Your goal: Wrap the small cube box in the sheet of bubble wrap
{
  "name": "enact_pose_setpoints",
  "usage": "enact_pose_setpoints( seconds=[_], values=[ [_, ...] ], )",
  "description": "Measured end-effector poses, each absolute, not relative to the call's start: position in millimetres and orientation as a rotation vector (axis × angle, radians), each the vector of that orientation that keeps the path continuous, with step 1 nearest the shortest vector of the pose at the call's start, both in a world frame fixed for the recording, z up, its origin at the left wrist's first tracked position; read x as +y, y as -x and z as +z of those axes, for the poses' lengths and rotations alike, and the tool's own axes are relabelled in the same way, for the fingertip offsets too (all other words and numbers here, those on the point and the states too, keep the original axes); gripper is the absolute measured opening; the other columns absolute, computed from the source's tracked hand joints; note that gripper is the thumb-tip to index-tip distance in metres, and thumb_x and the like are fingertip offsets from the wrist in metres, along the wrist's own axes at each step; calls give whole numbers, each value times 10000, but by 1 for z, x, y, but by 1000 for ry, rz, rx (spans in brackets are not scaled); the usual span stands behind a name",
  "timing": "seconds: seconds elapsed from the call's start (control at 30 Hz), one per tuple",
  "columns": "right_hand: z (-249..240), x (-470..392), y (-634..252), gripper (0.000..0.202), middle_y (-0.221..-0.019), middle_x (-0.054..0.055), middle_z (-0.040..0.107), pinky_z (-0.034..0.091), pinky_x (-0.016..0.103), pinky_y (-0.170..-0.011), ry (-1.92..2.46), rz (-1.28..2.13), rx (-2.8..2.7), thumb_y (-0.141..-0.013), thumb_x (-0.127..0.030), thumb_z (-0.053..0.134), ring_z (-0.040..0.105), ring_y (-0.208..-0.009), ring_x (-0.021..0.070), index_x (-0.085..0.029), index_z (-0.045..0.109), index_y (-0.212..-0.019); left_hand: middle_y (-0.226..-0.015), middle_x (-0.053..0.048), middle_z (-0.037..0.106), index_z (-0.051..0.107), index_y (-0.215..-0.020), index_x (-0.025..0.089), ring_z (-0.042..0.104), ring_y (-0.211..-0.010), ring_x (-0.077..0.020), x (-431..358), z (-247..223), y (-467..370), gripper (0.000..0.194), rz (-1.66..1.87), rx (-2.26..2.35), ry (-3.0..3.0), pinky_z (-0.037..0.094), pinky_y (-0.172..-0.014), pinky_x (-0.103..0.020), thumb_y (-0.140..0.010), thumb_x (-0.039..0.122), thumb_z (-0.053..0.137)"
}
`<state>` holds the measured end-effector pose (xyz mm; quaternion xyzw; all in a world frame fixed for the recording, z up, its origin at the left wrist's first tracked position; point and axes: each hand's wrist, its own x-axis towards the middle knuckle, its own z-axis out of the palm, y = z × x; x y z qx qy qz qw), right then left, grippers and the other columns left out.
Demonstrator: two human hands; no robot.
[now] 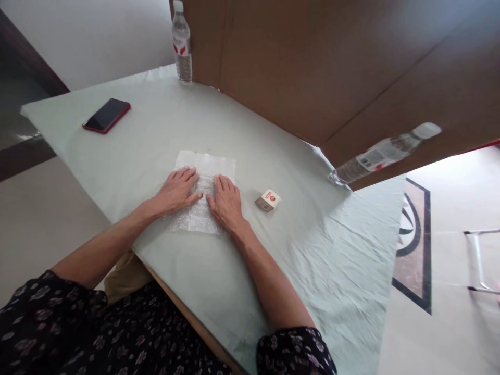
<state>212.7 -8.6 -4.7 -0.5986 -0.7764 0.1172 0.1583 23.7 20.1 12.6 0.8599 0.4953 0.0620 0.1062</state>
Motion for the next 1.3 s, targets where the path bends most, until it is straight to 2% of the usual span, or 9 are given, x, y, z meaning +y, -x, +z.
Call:
enact_pose_setpoints(
  seconds=[0.13, 0.3, 0.57, 0.7, 0.8, 0.9, 1.03, 1.17, 1.3],
  values=[
    [-15, -11, -219, 562, -1602, 213, 448, 317, 552, -1210, 1736, 266, -2239, -1014, -400, 485, 363, -1517, 364, -97, 478, -1488, -1667, -213, 322, 431, -1539, 120, 228, -1561, -436, 21, 1, -14, 722, 194, 1597, -2490, 182, -1241, -622, -965, 548, 520],
    [-23, -12, -223, 556, -1602, 181, 462, 329, 544, -1192, 1670, 223, -2227, -1027, -452, 449, 383, -1505, 351, -154, 479, -1497, -1674, -227, 297, 400, -1559, 98, 203, -1564, -454, 21, 0, -13, 847, 198, 1637, -2456, 146, -1251, -617, -925, 639, 549],
    [-18, -12, -222, 551, -1596, 193, 466, 317, 542, -1212, 1715, 298, -2206, -1032, -441, 437, 379, -1514, 337, -125, 500, -1479, -1662, -205, 340, 438, -1533, 137, 228, -1565, -426, 24, -2, -6, 760, 267, 1592, -2447, 159, -1255, -606, -946, 611, 535],
    [-18, -12, -226, 522, -1585, 192, 480, 324, 547, -1218, 1686, 339, -2149, -1027, -412, 438, 413, -1495, 321, -128, 523, -1457, -1670, -239, 295, 415, -1542, 129, 225, -1568, -427, 26, 2, -2, 750, 291, 1596, -2382, 189, -1245, -616, -959, 586, 530],
    [-21, -11, -227, 493, -1574, 177, 498, 339, 552, -1212, 1666, 316, -2115, -1013, -390, 463, 427, -1485, 321, -146, 548, -1433, -1690, -225, 252, 421, -1537, 157, 200, -1576, -426, 18, 12, 3, 755, 283, 1532, -2392, 225, -1235, -615, -926, 564, 596],
    [-24, -9, -225, 467, -1561, 170, 515, 347, 561, -1208, 1664, 312, -2100, -1012, -363, 457, 447, -1468, 322, -161, 557, -1421, -1686, -192, 288, 418, -1546, 197, 211, -1575, -411, 3, 18, 11, 783, 189, 1374, -2473, 210, -1243, -614, -889, 556, 647],
    [-19, -9, -224, 467, -1552, 195, 515, 342, 557, -1214, 1675, 334, -2114, -1006, -332, 454, 451, -1460, 336, -126, 556, -1413, -1680, -187, 309, 403, -1559, 186, 225, -1576, -390, -9, 14, 20, 822, 90, 1316, -2444, 171, -1264, -608, -879, 573, 654],
    [2, -23, -251, 439, -1555, 151, 517, 335, 581, -1206, 1588, 253, -2085, -1005, -386, 474, 457, -1450, 332, -212, 565, -1398, -1691, -187, 280, 409, -1559, 189, 218, -1582, -375, -7, 6, 26, 877, 256, 1317, -2391, 180, -1276, -571, -844, 610, 692],
    [15, -46, -307, 479, -1523, 146, 535, 320, 618, -1201, 1650, 119, -1930, -968, -435, 545, 455, -1444, 349, -249, 535, -1409, -1631, -171, 407, 548, -1446, 197, 349, -1532, -331, -4, 0, 32, 693, 565, 1393, -2216, 301, -1247, -512, -858, 538, 684]
  ],
)
